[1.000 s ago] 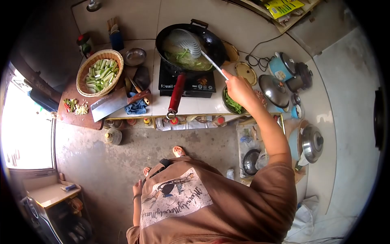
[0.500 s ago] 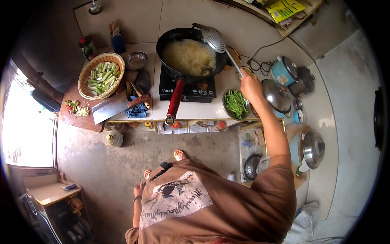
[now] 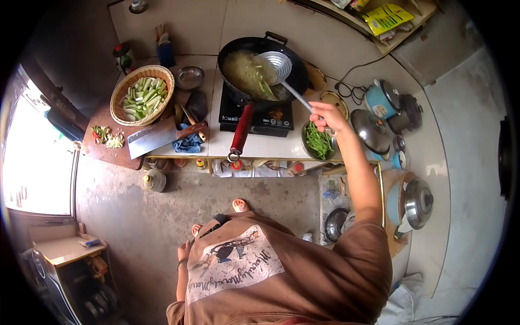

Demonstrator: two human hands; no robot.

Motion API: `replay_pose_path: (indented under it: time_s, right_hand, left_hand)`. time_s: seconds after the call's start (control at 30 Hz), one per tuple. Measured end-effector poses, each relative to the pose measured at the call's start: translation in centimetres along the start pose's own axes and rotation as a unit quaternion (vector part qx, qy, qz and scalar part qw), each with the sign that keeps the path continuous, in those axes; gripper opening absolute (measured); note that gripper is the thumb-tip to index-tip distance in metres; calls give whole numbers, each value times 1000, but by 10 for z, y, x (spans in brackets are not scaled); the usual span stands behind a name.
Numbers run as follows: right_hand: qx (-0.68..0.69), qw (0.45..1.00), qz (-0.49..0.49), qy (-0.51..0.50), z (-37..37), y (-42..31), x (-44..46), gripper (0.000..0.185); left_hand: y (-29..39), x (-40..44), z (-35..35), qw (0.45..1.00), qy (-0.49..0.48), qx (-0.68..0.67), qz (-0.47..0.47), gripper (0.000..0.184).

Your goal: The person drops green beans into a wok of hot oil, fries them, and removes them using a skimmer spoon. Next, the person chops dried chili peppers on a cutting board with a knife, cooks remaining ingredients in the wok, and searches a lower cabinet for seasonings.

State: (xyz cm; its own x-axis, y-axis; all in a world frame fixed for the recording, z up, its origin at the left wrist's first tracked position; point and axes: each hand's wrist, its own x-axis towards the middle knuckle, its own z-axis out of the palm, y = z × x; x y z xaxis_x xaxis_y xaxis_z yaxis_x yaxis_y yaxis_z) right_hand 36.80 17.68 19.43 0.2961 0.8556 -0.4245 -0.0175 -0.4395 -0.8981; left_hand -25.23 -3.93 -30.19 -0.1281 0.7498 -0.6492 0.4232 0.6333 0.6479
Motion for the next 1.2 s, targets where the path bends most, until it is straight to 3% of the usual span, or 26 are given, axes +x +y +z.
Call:
replay_pose_path:
  time_s: [0.17, 0.3, 0.4, 0.5, 0.6, 0.63, 0.83, 1.1, 1.2]
  right_hand:
    - [5, 1000, -20, -21, 4, -7, -18, 43]
    - [-77, 995, -62, -21, 15, -24, -31, 41]
    - [-195, 969, -150, 1, 17, -19, -21, 38]
    - [-404, 872, -256, 107, 41, -26, -26, 36]
    - [-559, 726, -355, 189, 52, -23, -17, 35]
    - [-588, 720, -317, 188, 59, -27, -20, 35]
    - [-679, 597, -377, 201, 40, 4, 13, 39]
    - [-706, 600, -318, 203, 16, 12, -26, 41]
    - [-699, 613, -300, 211, 12, 12, -40, 41]
  left_hand:
    - [0, -3, -5, 999, -15, 29, -18, 50]
    - [-1, -4, -4, 1000, -22, 13, -4, 48]
    - [-7, 2, -1, 1000, -14, 12, 11, 48]
    - [8, -7, -8, 999, -31, 34, -7, 48]
    - [7, -7, -7, 1000, -13, 22, -11, 49]
    - [4, -6, -7, 1000, -16, 21, -14, 49]
    - [-11, 1, -3, 1000, -22, 2, -22, 50]
    - [-23, 3, -1, 999, -49, 11, -12, 51]
    - [4, -7, -5, 998, -56, 40, 4, 51]
